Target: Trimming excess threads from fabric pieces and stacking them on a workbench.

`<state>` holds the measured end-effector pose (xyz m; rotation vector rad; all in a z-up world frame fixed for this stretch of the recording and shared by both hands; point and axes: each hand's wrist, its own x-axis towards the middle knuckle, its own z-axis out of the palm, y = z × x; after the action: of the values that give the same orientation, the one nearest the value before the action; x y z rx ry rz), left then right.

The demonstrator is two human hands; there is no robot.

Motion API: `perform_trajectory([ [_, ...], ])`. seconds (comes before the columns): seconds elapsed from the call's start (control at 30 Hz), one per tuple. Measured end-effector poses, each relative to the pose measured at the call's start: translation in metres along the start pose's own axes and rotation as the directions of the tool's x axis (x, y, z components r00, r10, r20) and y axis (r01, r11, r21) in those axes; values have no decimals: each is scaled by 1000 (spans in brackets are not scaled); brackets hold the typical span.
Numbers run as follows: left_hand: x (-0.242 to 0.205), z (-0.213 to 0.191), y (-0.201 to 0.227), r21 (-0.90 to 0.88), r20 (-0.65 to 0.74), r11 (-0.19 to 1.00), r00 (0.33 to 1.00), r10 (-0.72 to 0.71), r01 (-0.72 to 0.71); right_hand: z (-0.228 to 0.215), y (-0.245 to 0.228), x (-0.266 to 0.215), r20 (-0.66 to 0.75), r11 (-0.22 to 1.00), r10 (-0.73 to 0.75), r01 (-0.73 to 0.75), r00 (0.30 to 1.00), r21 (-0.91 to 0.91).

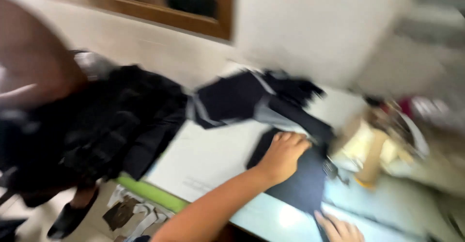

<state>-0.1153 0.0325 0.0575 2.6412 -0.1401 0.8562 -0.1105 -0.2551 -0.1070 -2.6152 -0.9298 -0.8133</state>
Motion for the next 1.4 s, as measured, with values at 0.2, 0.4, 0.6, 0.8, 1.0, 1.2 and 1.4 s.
perform_trajectory([
  [0.2,-61,-3,33,-267,534,958,811,237,-104,-55,-4,12,114,915,-248,194,962,355],
  [0.4,-58,-39,32,-426,634,905,717,291,9,-81,-19,21,217,930,-202,117,955,349],
  [0.6,-49,-34,26,-421,647,907,697,310,-12,-85,-19,21,294,941,-173,69,940,331],
  [0.8,-29,-33,23,-401,698,912,672,248,81,-71,59,-1,84,956,-101,73,991,283],
  [1.0,-20,-10,5,-387,670,921,700,247,45,-115,117,0,-87,937,263,-276,961,-213],
  [1.2,-13,24,-20,-406,607,914,747,271,-2,-94,157,-26,15,798,539,-505,842,-329],
  [1.4,2,42,-32,-369,616,930,750,243,2,-101,152,-29,-60,713,567,-526,821,-463],
])
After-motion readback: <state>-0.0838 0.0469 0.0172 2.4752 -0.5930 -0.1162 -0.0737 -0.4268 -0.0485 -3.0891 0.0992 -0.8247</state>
